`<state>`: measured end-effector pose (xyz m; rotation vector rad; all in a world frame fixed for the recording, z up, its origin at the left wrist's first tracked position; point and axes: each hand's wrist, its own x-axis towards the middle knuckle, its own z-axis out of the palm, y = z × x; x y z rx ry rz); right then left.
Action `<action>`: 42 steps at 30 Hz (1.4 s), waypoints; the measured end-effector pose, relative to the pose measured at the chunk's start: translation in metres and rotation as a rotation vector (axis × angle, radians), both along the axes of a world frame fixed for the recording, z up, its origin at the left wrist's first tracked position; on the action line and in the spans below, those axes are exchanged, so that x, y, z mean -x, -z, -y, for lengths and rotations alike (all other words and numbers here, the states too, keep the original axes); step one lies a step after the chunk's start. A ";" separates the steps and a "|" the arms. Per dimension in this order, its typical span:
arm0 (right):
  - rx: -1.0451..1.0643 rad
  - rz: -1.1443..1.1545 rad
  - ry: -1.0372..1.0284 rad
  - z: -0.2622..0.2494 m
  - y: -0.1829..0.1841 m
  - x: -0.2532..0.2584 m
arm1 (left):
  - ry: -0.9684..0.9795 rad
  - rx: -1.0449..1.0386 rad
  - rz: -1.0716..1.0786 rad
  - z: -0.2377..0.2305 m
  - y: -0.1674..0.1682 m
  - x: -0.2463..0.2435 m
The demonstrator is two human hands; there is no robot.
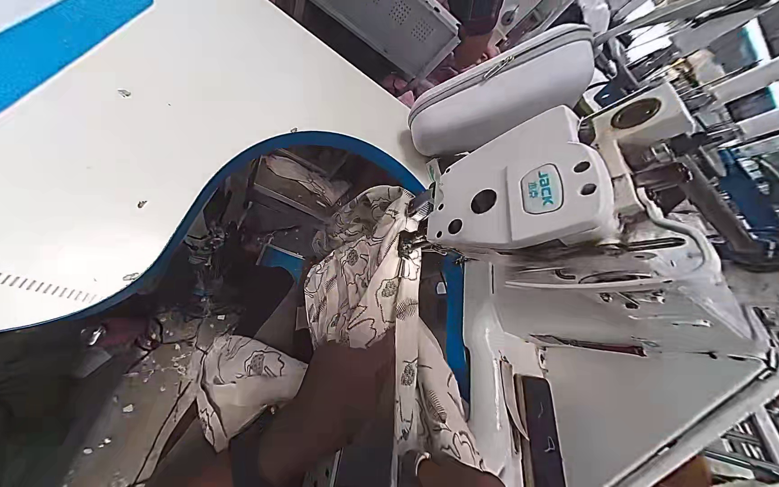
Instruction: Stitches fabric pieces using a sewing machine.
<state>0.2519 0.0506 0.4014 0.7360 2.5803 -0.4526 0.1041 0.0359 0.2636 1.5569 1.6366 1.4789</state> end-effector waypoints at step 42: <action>-0.668 -0.547 0.092 -0.015 0.059 0.022 | 0.082 0.067 0.063 -0.011 -0.007 0.003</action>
